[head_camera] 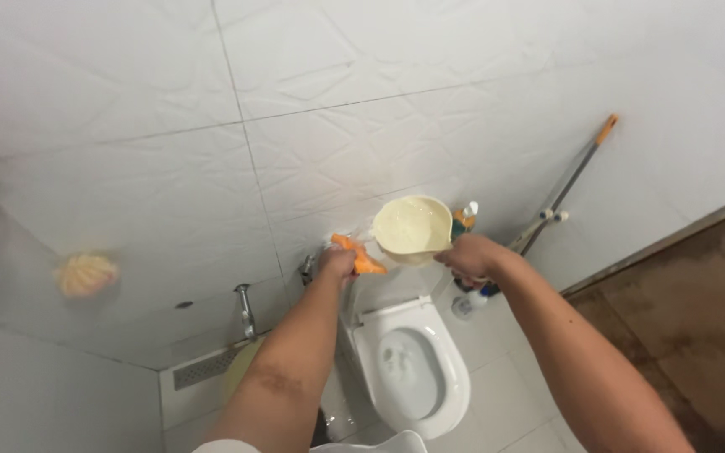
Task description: The person cleans a toilet by first pouring water from a ladle into the bowl, then applying liquid cleaner to an orange sponge. They wipe the toilet tank and seat with the sponge, open the lid, and pour more water into the bowl from the ladle.
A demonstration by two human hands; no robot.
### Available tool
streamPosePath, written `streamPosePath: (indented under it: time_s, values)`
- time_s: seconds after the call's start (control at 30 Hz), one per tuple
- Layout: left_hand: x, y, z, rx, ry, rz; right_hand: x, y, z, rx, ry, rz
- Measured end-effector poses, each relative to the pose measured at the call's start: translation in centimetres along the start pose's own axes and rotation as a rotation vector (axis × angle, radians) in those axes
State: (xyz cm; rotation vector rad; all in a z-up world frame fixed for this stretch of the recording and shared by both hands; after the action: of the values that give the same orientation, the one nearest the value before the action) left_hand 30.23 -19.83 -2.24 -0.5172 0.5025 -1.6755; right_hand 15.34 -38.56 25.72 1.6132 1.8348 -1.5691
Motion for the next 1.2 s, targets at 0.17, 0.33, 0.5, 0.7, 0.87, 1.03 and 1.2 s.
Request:
streamPosePath:
  time_s: [0.17,0.33,0.5,0.7,0.87,1.03,1.2]
  values:
    - [0.4,2.9,-0.1,-0.088,-0.030,0.013,-0.1,1.7,-1.0,0.094,0.001,0.038]
    - [0.3,2.0,-0.1,-0.089,0.207,0.023,-0.6,2.5,-1.5,0.084,-0.054,0.048]
    - [0.5,-2.1,-3.0,-0.129,0.244,-0.068,-0.6,3.5,1.0,0.084,-0.127,-0.010]
    - [0.6,-8.5,-3.6,-0.132,0.000,-0.080,-1.4,4.4,3.6,0.115,-0.164,-0.022]
    - [3.0,-10.6,-4.4,-0.153,0.060,-0.134,-2.8,5.4,4.7,0.155,-0.244,0.009]
    - [4.7,-10.6,-5.5,-0.172,0.127,-0.195,-3.8,7.1,6.3,0.170,-0.156,0.063]
    - [5.5,-10.9,-6.7,-0.222,0.188,-0.219,-4.4,8.7,7.9,0.181,-0.157,0.108]
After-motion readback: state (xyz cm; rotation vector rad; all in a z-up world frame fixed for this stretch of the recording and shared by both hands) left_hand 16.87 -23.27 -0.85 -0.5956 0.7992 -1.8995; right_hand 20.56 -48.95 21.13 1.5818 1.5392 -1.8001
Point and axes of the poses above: each hand's wrist, its own y-axis towards the middle knuckle, its own x-axis out of the palm, z = x × y, the point moved 4 cm from there along y, towards the middle knuckle, and after that the axes turned 4 degrees about -x, right-handed, at the moved point
